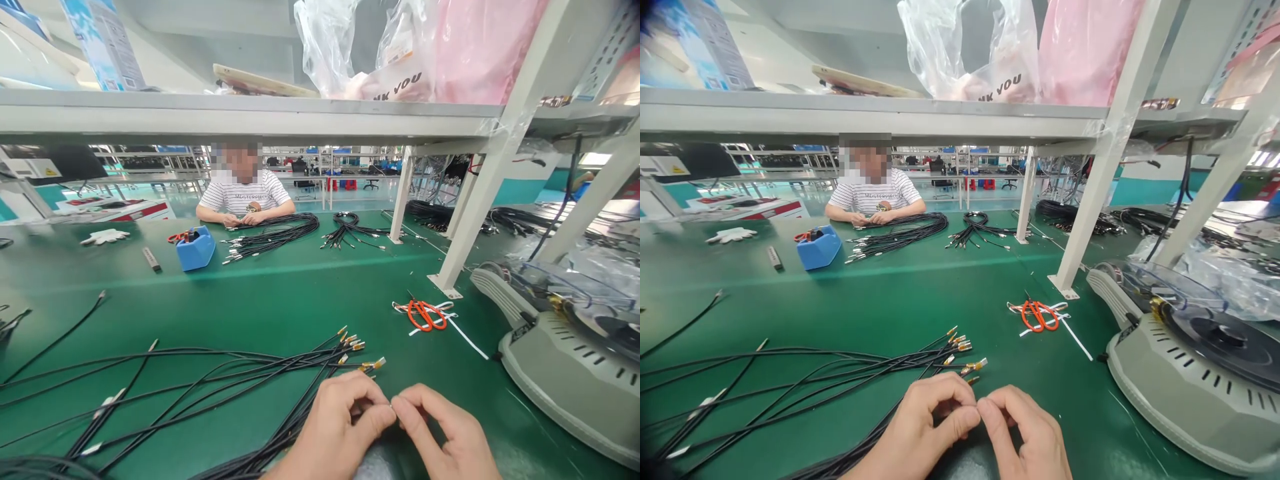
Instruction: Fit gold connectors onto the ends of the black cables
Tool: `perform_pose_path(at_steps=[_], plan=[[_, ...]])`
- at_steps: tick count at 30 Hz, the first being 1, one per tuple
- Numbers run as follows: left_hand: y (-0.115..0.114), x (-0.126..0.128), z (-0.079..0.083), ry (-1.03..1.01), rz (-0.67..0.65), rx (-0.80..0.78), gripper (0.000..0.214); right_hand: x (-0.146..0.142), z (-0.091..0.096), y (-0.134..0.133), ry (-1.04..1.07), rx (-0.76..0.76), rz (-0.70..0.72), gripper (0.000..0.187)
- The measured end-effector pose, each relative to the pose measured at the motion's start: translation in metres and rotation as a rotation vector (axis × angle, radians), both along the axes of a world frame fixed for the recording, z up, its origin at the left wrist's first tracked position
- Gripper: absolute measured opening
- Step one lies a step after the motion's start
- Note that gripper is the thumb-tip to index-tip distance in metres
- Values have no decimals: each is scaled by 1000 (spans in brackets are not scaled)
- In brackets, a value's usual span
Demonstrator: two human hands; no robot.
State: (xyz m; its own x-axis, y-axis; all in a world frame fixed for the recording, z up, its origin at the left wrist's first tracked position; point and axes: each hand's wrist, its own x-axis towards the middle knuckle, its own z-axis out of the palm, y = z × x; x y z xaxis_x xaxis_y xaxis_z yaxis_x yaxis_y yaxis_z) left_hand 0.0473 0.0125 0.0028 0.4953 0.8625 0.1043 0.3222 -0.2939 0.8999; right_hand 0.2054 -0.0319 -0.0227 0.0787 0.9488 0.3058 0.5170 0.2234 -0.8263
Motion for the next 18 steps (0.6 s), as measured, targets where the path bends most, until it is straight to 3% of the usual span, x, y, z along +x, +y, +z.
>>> perform_pose_path(at_steps=[6, 11, 16, 18], plan=[[-1, -4, 5, 66, -31, -71, 27, 2, 3, -4, -57, -81, -16, 31], [2, -6, 5, 164, -50, 27, 24, 6, 5, 2, -11, -206, 22, 35], [12, -10, -6, 350, 76, 200, 13, 23, 17, 6, -50, -393, 163, 33], [15, -12, -13, 392, 97, 299, 15, 28, 22, 1, -120, -436, 250, 22]])
